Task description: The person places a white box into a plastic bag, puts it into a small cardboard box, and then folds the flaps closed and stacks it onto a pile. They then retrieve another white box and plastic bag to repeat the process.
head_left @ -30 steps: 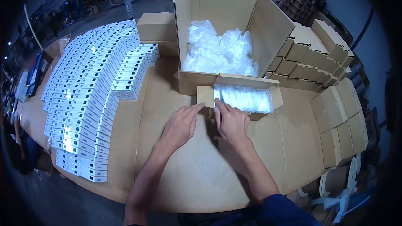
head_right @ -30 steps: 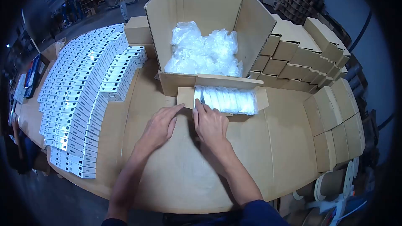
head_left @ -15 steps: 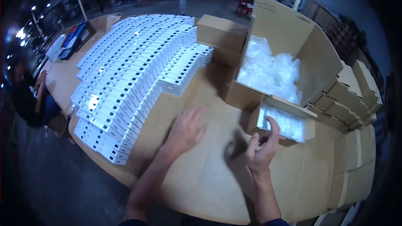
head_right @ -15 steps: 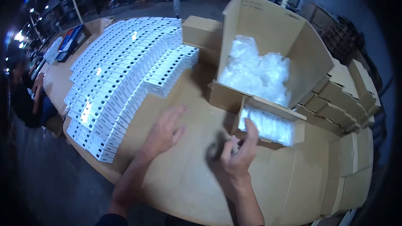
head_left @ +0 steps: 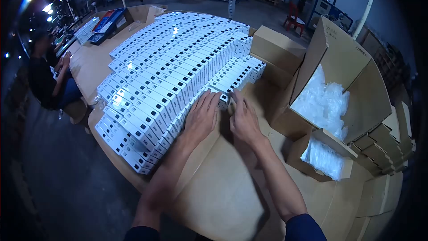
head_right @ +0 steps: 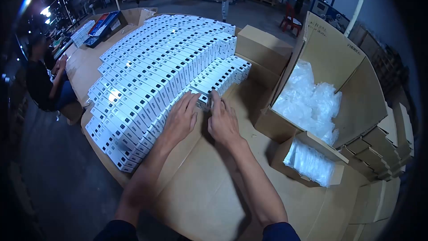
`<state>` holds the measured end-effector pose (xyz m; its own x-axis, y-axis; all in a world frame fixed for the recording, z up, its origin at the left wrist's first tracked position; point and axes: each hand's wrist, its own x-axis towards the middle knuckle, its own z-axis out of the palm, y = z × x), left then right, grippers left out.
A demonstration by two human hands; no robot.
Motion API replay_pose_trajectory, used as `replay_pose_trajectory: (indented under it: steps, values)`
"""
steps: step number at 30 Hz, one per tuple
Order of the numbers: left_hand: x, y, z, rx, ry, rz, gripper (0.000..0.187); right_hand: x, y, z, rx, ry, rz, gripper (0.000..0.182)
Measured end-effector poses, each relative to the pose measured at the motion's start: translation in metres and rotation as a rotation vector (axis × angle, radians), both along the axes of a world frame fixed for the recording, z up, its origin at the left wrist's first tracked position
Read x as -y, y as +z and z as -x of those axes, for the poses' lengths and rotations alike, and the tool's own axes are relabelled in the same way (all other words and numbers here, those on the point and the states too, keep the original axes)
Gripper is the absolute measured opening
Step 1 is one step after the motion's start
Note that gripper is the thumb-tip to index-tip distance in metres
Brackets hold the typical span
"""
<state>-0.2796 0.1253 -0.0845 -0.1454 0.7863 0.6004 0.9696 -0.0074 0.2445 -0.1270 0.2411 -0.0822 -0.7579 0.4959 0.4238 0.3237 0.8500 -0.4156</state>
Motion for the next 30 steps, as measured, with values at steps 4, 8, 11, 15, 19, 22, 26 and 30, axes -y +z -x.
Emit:
replay_pose_trajectory:
  steps: [4,8,11,15,19,22,26,30]
  values:
    - [0.002,0.000,0.004,-0.048,0.026,-0.029,0.056,0.003,0.012,-0.003,0.024,0.012,0.089,0.084]
    - [0.005,-0.002,0.006,-0.080,0.070,-0.012,0.044,0.004,0.016,-0.009,0.031,0.048,0.113,0.084]
    - [0.021,0.014,-0.011,-0.105,0.081,-0.082,0.040,0.015,0.034,-0.028,-0.082,0.053,0.080,0.079]
    - [0.041,0.057,-0.053,-0.082,-0.062,-0.173,0.041,0.039,0.080,-0.079,-0.141,0.161,0.963,0.071]
    - [0.046,0.100,-0.105,-0.101,-0.328,-0.259,0.048,0.052,0.108,-0.123,-0.518,0.271,1.272,0.041]
    - [0.031,0.133,-0.140,0.174,-0.511,-0.185,0.049,0.043,0.125,-0.168,-0.659,0.261,1.234,0.028]
    - [-0.023,0.149,-0.169,0.187,-0.607,-0.129,0.038,0.015,0.162,-0.239,-0.518,-0.021,0.661,0.019]
    - [-0.115,0.145,-0.197,-0.027,-0.618,-0.001,0.033,-0.021,0.188,-0.280,-0.320,-0.428,0.244,0.020]
